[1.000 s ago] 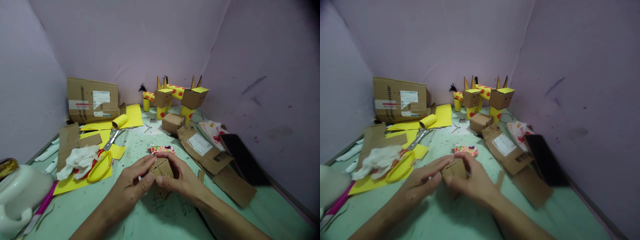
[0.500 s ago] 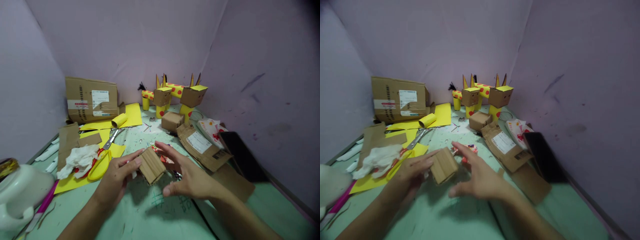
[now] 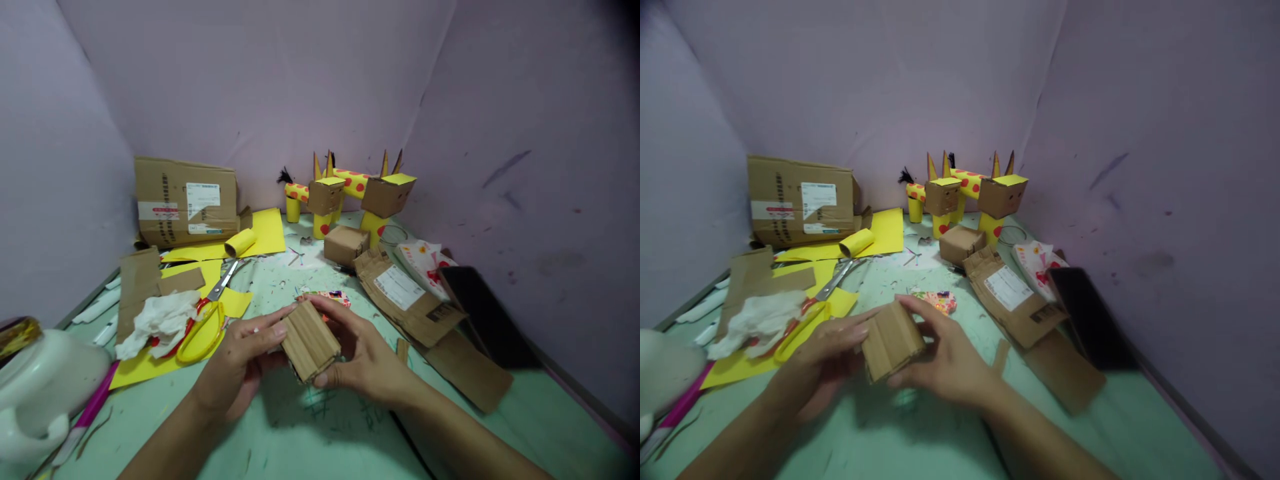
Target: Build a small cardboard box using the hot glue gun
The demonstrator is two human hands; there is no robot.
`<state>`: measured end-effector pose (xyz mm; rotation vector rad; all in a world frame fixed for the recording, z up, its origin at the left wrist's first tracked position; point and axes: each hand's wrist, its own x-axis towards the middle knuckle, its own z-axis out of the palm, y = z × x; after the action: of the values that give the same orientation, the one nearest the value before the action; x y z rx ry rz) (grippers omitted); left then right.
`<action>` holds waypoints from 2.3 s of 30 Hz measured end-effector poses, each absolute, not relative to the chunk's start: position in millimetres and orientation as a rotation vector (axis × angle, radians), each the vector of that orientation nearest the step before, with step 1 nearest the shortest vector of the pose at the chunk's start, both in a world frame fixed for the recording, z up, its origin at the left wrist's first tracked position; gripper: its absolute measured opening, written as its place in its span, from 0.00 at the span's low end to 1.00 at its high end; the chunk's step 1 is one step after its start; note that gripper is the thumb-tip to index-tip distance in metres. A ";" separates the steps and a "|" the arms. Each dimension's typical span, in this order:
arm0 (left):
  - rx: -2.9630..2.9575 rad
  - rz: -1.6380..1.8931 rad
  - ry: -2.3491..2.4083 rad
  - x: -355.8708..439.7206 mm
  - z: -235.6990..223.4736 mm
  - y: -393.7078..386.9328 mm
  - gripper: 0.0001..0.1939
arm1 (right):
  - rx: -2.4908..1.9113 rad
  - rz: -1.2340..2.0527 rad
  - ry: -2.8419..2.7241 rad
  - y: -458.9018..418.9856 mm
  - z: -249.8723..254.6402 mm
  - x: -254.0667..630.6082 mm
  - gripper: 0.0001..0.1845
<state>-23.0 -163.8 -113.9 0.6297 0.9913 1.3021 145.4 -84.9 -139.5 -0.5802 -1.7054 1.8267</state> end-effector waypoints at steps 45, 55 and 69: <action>0.683 1.293 0.978 -20.2 -121.6 -164.0 0.28 | -0.677 1.919 -1.590 -85.7 -142.1 140.1 0.42; 0.696 1.251 1.051 -18.9 -120.0 -162.0 0.26 | -0.759 1.891 -1.593 -90.7 -140.6 140.0 0.43; 0.651 1.266 1.091 -19.5 -118.1 -161.6 0.24 | -0.636 1.911 -1.671 -89.6 -137.0 142.9 0.45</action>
<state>-19.5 -161.6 -118.1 0.6514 1.0911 1.2656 142.9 -89.6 -137.0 -0.6363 -1.6711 1.9106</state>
